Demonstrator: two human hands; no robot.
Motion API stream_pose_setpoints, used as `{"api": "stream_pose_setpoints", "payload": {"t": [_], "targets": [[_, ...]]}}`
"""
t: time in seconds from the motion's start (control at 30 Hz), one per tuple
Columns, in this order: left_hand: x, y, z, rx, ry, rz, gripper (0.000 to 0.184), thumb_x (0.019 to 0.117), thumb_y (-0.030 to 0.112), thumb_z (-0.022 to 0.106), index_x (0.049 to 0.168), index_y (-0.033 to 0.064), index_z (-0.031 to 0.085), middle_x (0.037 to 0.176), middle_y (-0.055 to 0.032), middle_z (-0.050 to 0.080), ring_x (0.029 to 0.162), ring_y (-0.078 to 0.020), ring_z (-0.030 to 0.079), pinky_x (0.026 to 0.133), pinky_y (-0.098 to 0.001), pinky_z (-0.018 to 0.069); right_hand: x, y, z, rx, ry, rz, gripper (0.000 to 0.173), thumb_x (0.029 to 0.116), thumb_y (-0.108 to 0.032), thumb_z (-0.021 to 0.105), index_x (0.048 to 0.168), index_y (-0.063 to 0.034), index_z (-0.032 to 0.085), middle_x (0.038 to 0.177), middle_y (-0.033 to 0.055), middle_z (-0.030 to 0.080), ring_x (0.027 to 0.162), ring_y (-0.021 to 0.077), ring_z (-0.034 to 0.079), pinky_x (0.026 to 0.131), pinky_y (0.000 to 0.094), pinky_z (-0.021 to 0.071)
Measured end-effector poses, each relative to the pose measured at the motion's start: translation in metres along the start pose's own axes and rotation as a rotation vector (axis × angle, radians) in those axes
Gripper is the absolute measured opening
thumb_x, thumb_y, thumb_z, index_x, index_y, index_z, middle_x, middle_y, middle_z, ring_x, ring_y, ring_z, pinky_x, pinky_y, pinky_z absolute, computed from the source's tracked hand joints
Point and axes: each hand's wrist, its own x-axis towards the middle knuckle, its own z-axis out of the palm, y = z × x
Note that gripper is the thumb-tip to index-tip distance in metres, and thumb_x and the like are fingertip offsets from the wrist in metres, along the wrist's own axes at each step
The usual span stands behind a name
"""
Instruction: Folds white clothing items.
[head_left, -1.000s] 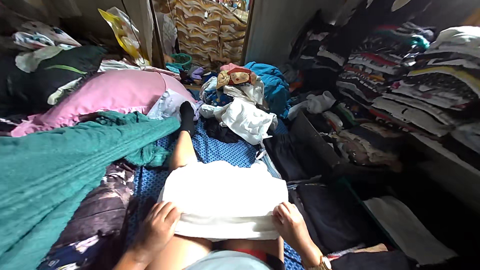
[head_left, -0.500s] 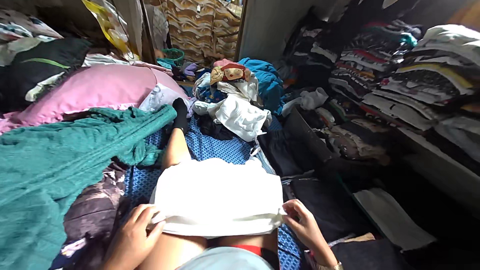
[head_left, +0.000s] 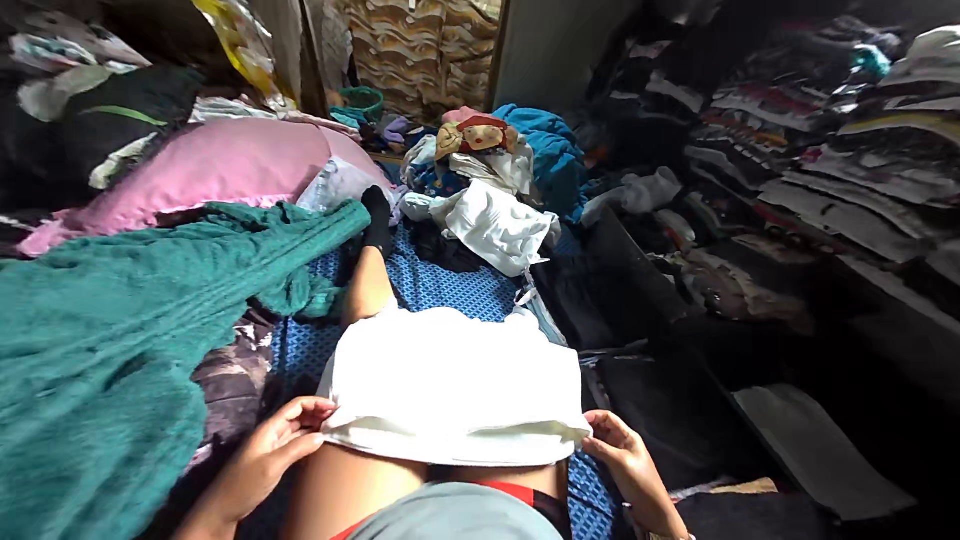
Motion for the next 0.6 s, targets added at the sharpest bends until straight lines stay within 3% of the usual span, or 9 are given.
{"api": "stream_pose_setpoints", "payload": {"t": [0.27, 0.47, 0.6], "targets": [[0.0005, 0.0027, -0.0016, -0.033, -0.013, -0.043, 0.036, 0.0742, -0.001, 0.069, 0.110, 0.0066, 0.065, 0.100, 0.0058, 0.072, 0.090, -0.0032, 0.070, 0.083, -0.0207, 0.0590, 0.0022, 0.0049, 0.0015, 0.113, 0.020, -0.012, 0.028, 0.0761, 0.007, 0.069, 0.101, -0.0069, 0.070, 0.085, -0.0009, 0.075, 0.075, 0.0068, 0.071, 0.070, 0.0244, 0.0607], [0.0007, 0.0013, -0.0036, -0.056, -0.013, -0.113, 0.036, 0.0747, -0.001, 0.059, 0.109, 0.0077, 0.065, 0.096, 0.0056, 0.073, 0.085, -0.0047, 0.070, 0.081, -0.0235, 0.0593, 0.0015, 0.0083, -0.0058, 0.193, -0.026, -0.045, 0.029, 0.0789, 0.001, 0.071, 0.106, -0.0077, 0.073, 0.091, 0.0014, 0.076, 0.079, 0.0091, 0.072, 0.073, 0.0267, 0.0619], [0.0005, -0.0016, 0.0043, -0.063, 0.025, -0.106, 0.035, 0.0736, -0.003, 0.063, 0.107, 0.0079, 0.064, 0.093, 0.0074, 0.071, 0.082, -0.0021, 0.069, 0.078, -0.0207, 0.0584, 0.0015, 0.0112, -0.0048, 0.209, -0.006, -0.034, 0.030, 0.0775, 0.003, 0.070, 0.105, -0.0088, 0.073, 0.090, 0.0007, 0.075, 0.076, 0.0087, 0.071, 0.070, 0.0262, 0.0615]]}}
